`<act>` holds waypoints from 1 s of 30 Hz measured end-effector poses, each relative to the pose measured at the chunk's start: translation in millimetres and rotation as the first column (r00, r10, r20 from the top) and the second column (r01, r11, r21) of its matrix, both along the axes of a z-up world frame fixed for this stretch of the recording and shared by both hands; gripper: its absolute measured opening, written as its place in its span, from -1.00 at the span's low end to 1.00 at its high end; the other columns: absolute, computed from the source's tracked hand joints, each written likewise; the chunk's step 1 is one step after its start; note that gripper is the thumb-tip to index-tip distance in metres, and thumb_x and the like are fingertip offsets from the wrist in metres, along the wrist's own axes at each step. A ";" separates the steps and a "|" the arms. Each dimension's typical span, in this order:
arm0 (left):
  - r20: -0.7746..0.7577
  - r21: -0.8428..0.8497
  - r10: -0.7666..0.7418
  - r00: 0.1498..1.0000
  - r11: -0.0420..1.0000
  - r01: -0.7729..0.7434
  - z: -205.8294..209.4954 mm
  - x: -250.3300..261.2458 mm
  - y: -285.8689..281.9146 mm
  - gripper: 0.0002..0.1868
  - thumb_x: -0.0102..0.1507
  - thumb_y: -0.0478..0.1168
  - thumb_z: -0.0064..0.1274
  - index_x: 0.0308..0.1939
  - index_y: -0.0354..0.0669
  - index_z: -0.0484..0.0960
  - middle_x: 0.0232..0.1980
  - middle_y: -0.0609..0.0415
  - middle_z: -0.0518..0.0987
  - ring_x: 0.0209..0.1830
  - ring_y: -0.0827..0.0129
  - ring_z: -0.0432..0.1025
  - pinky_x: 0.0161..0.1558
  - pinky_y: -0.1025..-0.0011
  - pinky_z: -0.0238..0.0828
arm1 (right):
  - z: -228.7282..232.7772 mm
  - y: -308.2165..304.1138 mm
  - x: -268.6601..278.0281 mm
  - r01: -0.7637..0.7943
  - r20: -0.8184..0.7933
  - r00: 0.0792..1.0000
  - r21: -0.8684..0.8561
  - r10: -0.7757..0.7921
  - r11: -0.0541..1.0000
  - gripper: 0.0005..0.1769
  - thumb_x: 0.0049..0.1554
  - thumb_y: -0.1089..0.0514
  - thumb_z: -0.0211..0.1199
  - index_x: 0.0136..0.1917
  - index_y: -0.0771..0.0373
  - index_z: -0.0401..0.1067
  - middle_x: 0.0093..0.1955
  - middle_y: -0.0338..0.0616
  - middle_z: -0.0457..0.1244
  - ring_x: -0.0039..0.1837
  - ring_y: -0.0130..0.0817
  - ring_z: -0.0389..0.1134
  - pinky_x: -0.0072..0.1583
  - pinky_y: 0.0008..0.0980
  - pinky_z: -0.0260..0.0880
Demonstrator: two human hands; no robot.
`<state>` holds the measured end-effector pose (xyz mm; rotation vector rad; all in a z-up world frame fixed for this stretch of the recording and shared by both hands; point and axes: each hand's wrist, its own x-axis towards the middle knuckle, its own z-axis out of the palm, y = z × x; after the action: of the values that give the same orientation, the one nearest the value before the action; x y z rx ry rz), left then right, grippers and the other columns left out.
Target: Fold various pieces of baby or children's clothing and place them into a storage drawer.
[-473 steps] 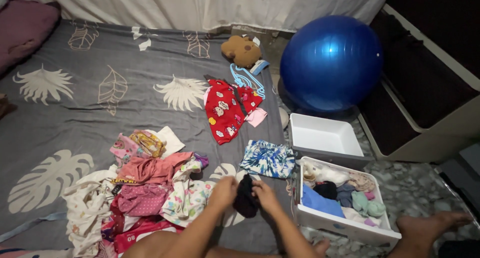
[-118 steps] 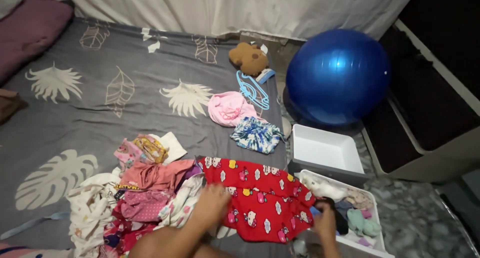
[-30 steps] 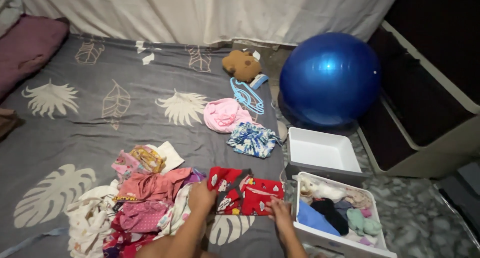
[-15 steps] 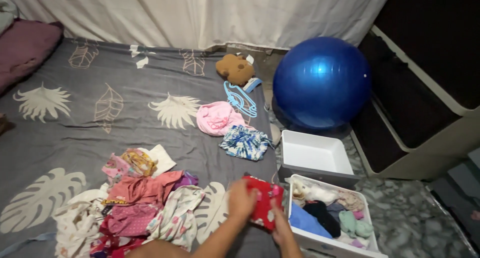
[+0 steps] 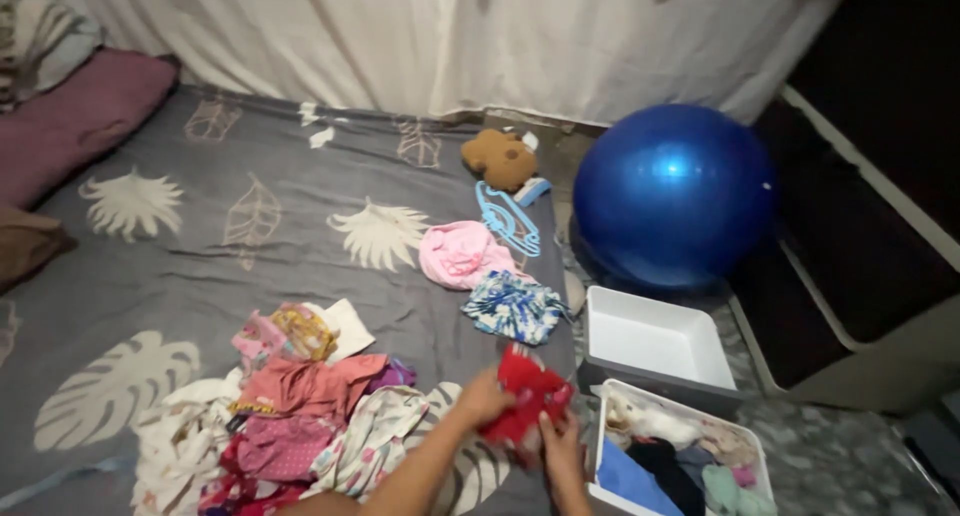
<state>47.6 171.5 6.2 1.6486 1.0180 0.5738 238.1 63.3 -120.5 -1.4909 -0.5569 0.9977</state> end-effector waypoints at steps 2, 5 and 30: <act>-0.278 0.297 0.225 0.934 0.945 -0.139 77.5 -24.9 18.4 -0.46 0.08 -0.09 0.25 0.12 -0.09 0.54 -0.02 -0.24 0.64 0.00 -0.19 0.51 0.02 -0.02 0.43 | 3.7 10.2 -14.3 -0.014 0.563 0.826 0.007 0.008 1.000 -0.20 0.13 -0.19 0.30 0.47 0.28 0.20 0.36 0.14 0.27 0.39 0.04 0.31 0.38 -0.05 0.32; -0.289 0.521 0.408 0.866 0.826 -0.216 148.0 -59.5 60.4 -0.45 0.14 -0.18 0.11 0.25 0.04 0.49 -0.07 -0.22 0.66 -0.03 -0.13 0.55 -0.02 -0.04 0.44 | 65.0 1.9 -60.8 -0.197 0.730 0.506 -0.419 0.458 0.886 -0.19 0.14 -0.36 0.24 0.53 -0.03 0.17 0.58 0.06 0.00 0.60 0.13 -0.02 0.49 0.25 0.04; -0.298 0.645 0.482 0.824 0.738 -0.198 87.7 -204.2 -50.5 -0.70 0.17 -0.08 0.07 -0.05 -0.05 0.60 -0.06 -0.17 0.66 0.02 -0.15 0.52 -0.04 -0.19 0.30 | -6.8 22.8 -39.6 -0.302 0.586 0.326 -0.679 0.741 0.670 -0.09 0.07 -0.38 0.31 0.60 -0.34 0.04 0.75 -0.16 -0.36 0.73 0.08 -0.46 0.49 0.49 -0.38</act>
<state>-156.6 120.9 93.9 2.2269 1.6431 0.8478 198.4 86.1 -127.3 -2.3071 -1.7653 0.8601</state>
